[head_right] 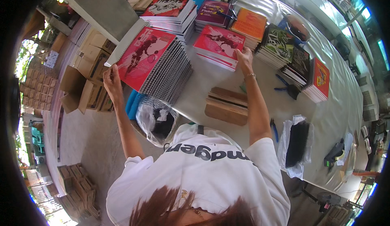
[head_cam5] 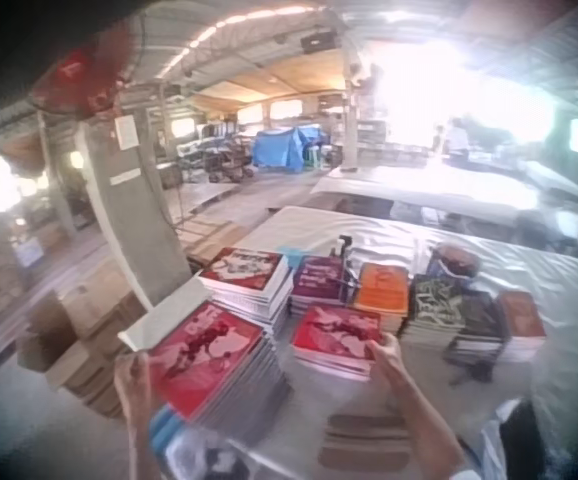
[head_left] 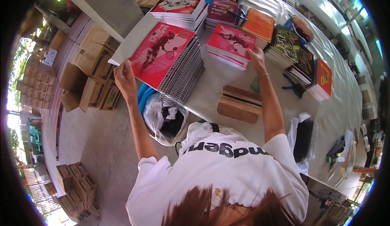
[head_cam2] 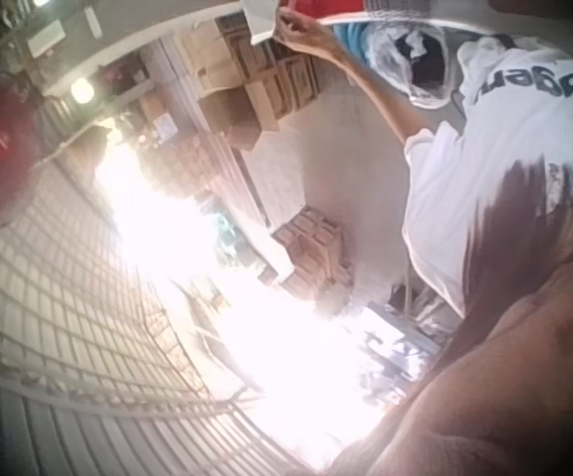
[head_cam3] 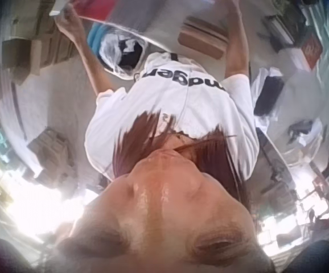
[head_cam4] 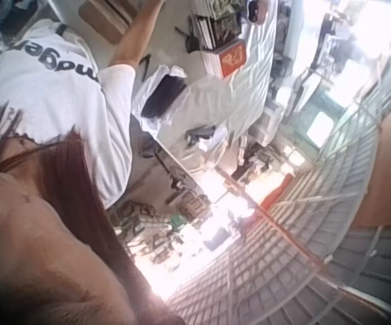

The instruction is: The person assembles spiral-bound notebooks by placing covers and paper onto a wooden jig and trimming the spiral coil with pliers.

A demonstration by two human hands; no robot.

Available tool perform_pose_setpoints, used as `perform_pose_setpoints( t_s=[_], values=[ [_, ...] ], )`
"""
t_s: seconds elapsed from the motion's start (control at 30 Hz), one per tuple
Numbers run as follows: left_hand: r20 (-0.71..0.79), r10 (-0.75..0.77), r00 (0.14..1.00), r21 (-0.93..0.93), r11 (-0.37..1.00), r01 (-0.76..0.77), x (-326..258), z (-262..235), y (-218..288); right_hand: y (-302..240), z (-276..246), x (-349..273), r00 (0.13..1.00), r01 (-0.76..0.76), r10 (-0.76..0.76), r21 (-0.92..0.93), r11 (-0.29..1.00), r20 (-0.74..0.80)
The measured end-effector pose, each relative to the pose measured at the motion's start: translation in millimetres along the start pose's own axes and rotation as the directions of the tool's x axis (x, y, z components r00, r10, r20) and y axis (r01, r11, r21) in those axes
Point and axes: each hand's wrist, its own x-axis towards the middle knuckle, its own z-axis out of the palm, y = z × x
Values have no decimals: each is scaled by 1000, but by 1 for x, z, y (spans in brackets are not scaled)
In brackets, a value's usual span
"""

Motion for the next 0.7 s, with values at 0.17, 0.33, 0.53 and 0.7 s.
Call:
perform_pose_setpoints(
  t_s=[0.17, 0.33, 0.53, 0.7],
  values=[
    [-95, 279, 956, 163, 951, -261, 6, -5, -11, 2, -14, 5, 999, 18, -24, 130, 991, 45],
    [-287, 274, 918, 124, 961, -248, -33, -19, 81, -21, -75, -64, 983, 129, -82, 305, 944, -164],
    [-112, 636, 763, 58, 771, -634, -111, 16, 116, -12, -147, -158, 987, 131, -5, 786, 604, -161],
    [256, 442, 860, -227, 892, -391, -180, 64, 133, 31, -189, -231, 983, 141, 23, 822, 551, -184]
  ],
)
